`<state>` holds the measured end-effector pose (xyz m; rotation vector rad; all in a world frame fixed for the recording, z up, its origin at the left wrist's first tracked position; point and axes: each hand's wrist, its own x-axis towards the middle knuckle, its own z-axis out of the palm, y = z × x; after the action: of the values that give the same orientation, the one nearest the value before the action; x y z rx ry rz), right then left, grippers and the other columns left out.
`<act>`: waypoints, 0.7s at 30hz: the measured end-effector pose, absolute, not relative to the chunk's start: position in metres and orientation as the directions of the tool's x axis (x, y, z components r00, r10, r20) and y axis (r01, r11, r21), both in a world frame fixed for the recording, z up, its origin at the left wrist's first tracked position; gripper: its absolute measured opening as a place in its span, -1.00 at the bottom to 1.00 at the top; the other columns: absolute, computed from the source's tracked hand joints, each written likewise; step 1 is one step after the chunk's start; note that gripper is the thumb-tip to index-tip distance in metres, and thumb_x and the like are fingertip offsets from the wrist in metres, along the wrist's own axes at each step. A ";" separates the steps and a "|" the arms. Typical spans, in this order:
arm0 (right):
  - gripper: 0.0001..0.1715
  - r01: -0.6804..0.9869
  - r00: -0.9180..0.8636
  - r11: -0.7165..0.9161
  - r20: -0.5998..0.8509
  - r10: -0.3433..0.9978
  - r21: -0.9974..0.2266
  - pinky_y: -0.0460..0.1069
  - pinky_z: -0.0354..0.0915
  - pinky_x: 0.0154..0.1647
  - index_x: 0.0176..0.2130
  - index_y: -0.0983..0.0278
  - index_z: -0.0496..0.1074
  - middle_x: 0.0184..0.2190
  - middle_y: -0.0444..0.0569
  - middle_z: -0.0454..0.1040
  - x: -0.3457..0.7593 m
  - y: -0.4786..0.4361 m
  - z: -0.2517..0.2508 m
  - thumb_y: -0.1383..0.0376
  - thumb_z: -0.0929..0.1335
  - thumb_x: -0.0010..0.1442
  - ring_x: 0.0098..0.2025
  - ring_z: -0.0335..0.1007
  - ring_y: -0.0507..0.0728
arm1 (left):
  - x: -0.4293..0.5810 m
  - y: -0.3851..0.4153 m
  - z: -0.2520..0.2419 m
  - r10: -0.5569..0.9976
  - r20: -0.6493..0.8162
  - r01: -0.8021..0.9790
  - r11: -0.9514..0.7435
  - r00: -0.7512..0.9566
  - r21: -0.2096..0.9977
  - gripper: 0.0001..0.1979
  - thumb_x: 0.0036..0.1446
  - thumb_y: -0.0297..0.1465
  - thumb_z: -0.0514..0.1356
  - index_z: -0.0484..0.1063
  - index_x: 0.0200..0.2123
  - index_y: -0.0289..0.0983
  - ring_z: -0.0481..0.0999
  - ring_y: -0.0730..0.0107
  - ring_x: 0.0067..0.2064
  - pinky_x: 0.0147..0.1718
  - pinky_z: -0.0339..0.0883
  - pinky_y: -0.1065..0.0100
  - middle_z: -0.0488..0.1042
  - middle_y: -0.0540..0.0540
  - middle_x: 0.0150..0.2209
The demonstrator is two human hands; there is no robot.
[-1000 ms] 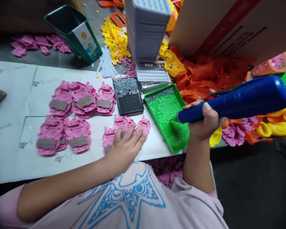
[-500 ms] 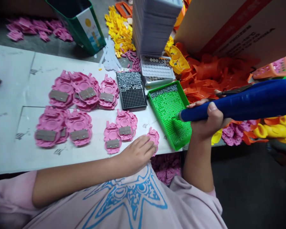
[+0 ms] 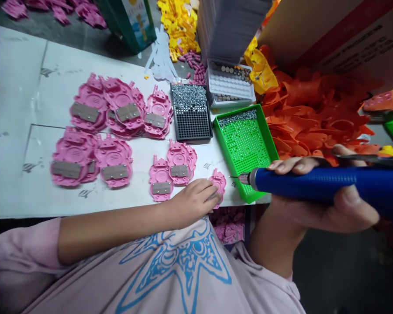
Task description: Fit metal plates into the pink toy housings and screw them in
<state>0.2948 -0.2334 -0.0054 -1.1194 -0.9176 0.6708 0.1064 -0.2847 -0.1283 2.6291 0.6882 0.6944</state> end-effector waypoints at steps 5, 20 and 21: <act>-0.68 -0.075 0.352 0.234 0.194 0.916 -0.969 0.14 0.33 -0.52 -0.32 0.14 0.38 -0.61 -0.19 0.37 0.287 -0.246 -0.018 0.11 0.28 -0.14 -0.59 0.32 0.13 | 0.107 -0.285 -0.129 0.531 0.381 0.366 -0.827 0.757 0.426 -0.81 0.26 -0.45 0.06 0.40 -0.11 -0.33 0.35 0.27 -0.13 -0.12 0.30 0.21 0.42 -0.16 -0.23; -0.65 -0.009 0.351 0.184 0.169 0.921 -0.983 0.17 0.33 -0.42 -0.28 -0.01 0.45 -0.61 -0.23 0.36 0.272 -0.251 -0.022 0.08 0.35 -0.17 -0.57 0.29 0.13 | 0.108 -0.286 -0.127 0.547 0.352 0.390 -0.816 0.759 0.427 -0.80 0.27 -0.45 0.05 0.41 -0.11 -0.33 0.36 0.27 -0.08 -0.09 0.29 0.21 0.45 -0.18 -0.17; -0.63 0.010 0.364 0.162 0.154 0.919 -0.987 0.18 0.33 -0.40 -0.28 -0.02 0.46 -0.62 -0.23 0.35 0.270 -0.253 -0.021 0.07 0.36 -0.20 -0.57 0.28 0.13 | 0.108 -0.287 -0.128 0.549 0.359 0.392 -0.816 0.755 0.424 -0.80 0.27 -0.45 0.05 0.41 -0.11 -0.33 0.36 0.26 -0.08 -0.09 0.29 0.21 0.45 -0.18 -0.16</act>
<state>0.2697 -0.2528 -0.0215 -1.2303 -0.9915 0.8299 0.1081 -0.2867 -0.1276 2.6297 0.7269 0.6833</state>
